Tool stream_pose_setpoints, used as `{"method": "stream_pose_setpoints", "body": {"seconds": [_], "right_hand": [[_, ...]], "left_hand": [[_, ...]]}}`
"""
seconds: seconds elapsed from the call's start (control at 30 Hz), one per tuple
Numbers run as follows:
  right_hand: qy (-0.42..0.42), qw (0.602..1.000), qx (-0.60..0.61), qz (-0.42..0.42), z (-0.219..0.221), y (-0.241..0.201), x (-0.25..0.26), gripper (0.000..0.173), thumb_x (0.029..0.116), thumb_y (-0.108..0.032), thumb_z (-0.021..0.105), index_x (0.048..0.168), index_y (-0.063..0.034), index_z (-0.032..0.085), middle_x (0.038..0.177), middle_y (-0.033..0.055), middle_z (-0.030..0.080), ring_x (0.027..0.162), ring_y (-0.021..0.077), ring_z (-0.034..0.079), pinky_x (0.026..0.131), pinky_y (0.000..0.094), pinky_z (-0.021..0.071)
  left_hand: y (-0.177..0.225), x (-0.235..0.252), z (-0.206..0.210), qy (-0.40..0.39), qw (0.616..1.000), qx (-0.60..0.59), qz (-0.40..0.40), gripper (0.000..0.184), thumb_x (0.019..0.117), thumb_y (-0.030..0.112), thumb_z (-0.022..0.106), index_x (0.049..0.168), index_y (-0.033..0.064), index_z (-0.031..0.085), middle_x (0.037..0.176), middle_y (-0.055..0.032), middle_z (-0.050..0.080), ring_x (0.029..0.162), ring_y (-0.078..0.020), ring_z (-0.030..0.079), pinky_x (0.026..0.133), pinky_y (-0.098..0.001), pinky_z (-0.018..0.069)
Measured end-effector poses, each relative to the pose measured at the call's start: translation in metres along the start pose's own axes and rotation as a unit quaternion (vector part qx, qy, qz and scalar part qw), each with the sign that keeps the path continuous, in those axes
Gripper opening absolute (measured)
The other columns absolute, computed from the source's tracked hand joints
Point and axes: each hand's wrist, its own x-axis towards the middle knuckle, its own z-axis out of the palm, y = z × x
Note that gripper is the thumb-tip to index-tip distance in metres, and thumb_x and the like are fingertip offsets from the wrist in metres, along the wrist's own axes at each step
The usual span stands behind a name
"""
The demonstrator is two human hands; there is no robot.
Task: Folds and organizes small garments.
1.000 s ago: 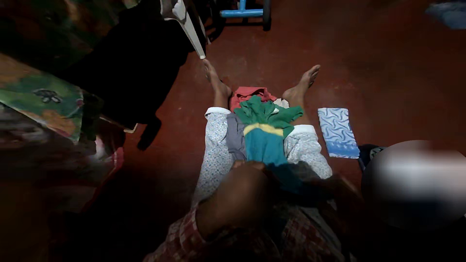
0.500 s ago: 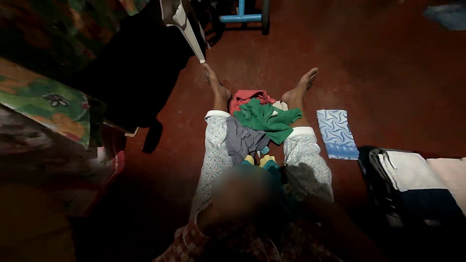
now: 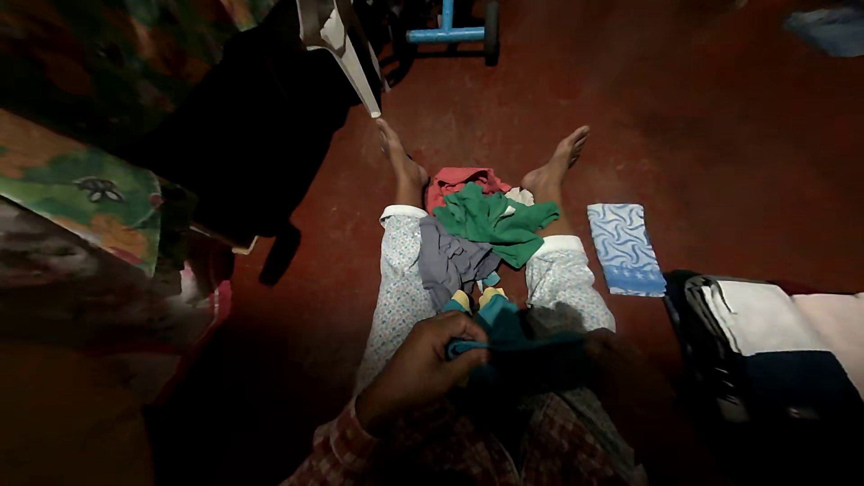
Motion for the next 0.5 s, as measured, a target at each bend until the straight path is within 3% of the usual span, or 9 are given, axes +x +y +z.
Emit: {"method": "stream_pose_setpoints", "body": {"seconds": [0.1,0.17,0.23,0.27,0.33,0.43,0.5], "right_hand": [[-0.025,0.961,0.275,0.035,0.003,0.006,0.006,0.020,0.1030,-0.013,0.043,0.106,-0.0050,0.061,0.094,0.0018,0.072,0.085,0.0131,0.071,0.077,0.0363,0.0621],[-0.070,0.940,0.332,0.031,0.005,0.006,0.008,0.019,0.0989,-0.013,0.049,0.098,-0.0101,0.067,0.090,0.0007,0.073,0.082,0.0112,0.071,0.074,0.0326,0.0619],[-0.136,0.967,0.216,-0.014,0.001,0.002,0.004,0.012,0.0945,-0.005,0.054,0.093,-0.0108,0.065,0.081,-0.0050,0.069,0.073,0.0034,0.066,0.068,0.0226,0.0581],[-0.172,0.976,0.121,-0.049,-0.002,0.000,0.000,0.007,0.0913,-0.004,0.063,0.096,-0.0093,0.065,0.082,-0.0068,0.067,0.072,0.0008,0.065,0.067,0.0199,0.0570],[-0.212,0.969,-0.046,-0.115,0.000,0.005,-0.006,0.017,0.0876,-0.013,0.074,0.102,-0.0064,0.068,0.086,-0.0036,0.067,0.071,0.0014,0.064,0.066,0.0203,0.0572],[-0.136,0.940,-0.245,-0.194,0.014,0.024,-0.009,0.019,0.0888,-0.010,0.067,0.105,-0.0006,0.069,0.086,0.0106,0.069,0.071,0.0183,0.066,0.064,0.0361,0.0569],[-0.085,0.930,-0.302,-0.189,0.015,0.026,-0.004,0.021,0.0881,-0.002,0.067,0.108,0.0040,0.070,0.092,0.0192,0.071,0.080,0.0331,0.070,0.071,0.0518,0.0575]], "left_hand": [[0.002,0.000,0.000,-0.026,0.994,0.106,-0.024,0.014,0.0902,0.009,0.067,0.102,0.0046,0.072,0.094,-0.0071,0.067,0.085,-0.0099,0.064,0.077,-0.0233,0.0544],[0.005,0.001,0.002,-0.030,0.979,0.191,-0.056,0.014,0.0859,0.006,0.066,0.098,0.0060,0.072,0.092,-0.0092,0.065,0.084,-0.0195,0.063,0.075,-0.0351,0.0550],[0.003,0.002,0.004,-0.015,0.964,0.249,-0.088,0.010,0.0869,0.009,0.066,0.096,0.0039,0.069,0.090,-0.0125,0.065,0.087,-0.0289,0.065,0.077,-0.0477,0.0542],[0.001,0.001,0.004,0.000,0.960,0.260,-0.107,0.011,0.0891,0.012,0.066,0.096,0.0028,0.068,0.090,-0.0132,0.065,0.087,-0.0298,0.066,0.078,-0.0491,0.0549],[-0.002,-0.002,0.002,0.025,0.954,0.254,-0.155,0.017,0.0957,0.016,0.062,0.100,0.0002,0.067,0.091,-0.0140,0.065,0.085,-0.0286,0.065,0.077,-0.0480,0.0552],[-0.006,-0.007,-0.005,0.065,0.967,0.167,-0.183,0.015,0.0974,0.012,0.056,0.098,0.0016,0.065,0.088,-0.0076,0.063,0.079,-0.0147,0.062,0.073,-0.0330,0.0532],[-0.007,-0.008,-0.008,0.094,0.977,0.064,-0.181,0.013,0.0983,0.012,0.054,0.094,0.0054,0.063,0.082,0.0007,0.060,0.072,-0.0041,0.058,0.067,-0.0226,0.0501]]}}
